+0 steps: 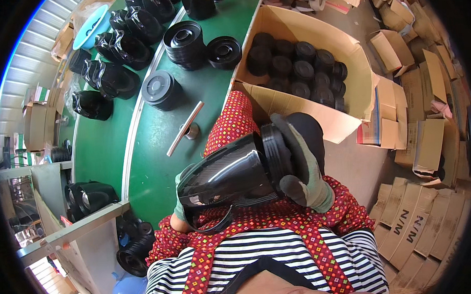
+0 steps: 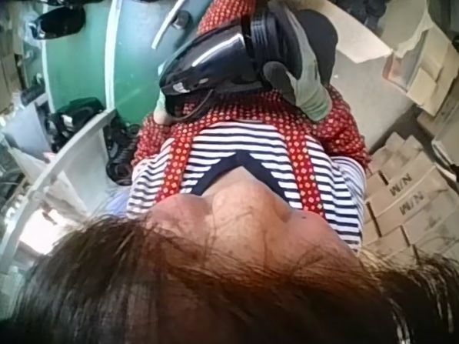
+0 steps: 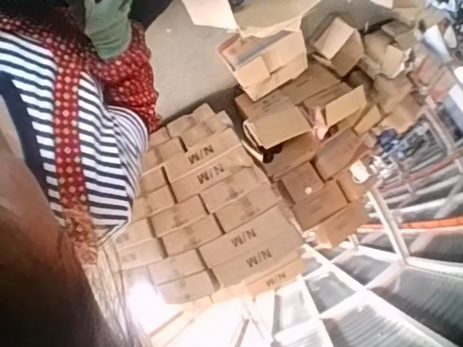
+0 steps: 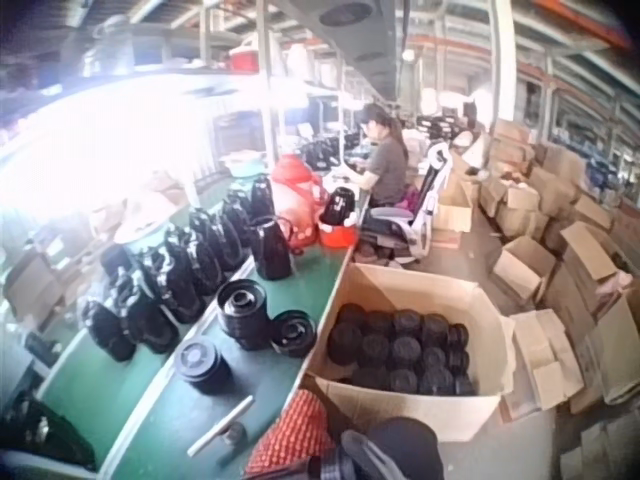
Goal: The person assembles black electric kettles at a workstation. They pick up a kettle body, insert a metal rod into the base, place a lid on top, and then set the assembled unit aside. This process is repeated for multiple kettles.
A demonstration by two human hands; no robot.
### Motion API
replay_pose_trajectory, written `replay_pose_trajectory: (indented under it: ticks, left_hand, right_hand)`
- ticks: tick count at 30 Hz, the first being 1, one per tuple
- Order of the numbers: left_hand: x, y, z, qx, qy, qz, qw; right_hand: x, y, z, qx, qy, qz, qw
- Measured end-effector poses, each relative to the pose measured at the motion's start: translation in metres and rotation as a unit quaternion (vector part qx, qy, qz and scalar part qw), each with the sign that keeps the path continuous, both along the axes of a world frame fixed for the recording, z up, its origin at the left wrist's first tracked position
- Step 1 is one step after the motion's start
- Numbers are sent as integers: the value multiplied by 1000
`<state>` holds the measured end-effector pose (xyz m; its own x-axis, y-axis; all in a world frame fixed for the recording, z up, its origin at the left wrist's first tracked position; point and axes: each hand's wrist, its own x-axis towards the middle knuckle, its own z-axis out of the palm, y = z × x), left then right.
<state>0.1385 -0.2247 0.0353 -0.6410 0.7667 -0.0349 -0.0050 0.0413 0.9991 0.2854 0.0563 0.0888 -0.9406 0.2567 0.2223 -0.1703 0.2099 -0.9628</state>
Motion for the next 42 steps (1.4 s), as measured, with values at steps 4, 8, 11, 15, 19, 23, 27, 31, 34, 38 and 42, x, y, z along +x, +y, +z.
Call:
replay_pose_trajectory:
  ticks: [4,8,11,15,19,23,27,31,34,38,42]
  left_hand:
    - [0,6,-4,7,-10,-3,1000]
    - [-1,10,-9,15,-22,-7,1000]
    - [-2,15,-12,22,-32,-13,999]
    - [-10,22,-14,27,-39,-42,998]
    - [-24,28,-10,25,-39,-93,995]
    - [-31,33,-8,25,-29,-123,992]
    - [-34,36,-17,29,42,-22,998]
    - [-41,42,-9,14,250,139,958]
    - [-40,46,-8,17,238,201,950]
    - [-43,45,-8,10,253,193,948]
    - [-37,41,-6,-27,229,113,966]
  right_hand:
    - [-8,-2,-2,47,20,-5,999]
    - [-9,7,0,112,45,25,992]
    - [-12,12,-7,136,89,44,986]
    - [-16,20,-10,161,142,66,974]
    - [-20,29,-5,225,188,75,953]
    - [-16,33,-5,230,187,85,951]
    - [-18,26,-1,-48,43,99,993]
    - [-28,24,5,-270,-111,70,954]
    - [-31,15,14,-255,-109,29,960]
    - [-26,12,12,-105,-32,-17,994]
    - [-25,18,-1,52,122,14,991]
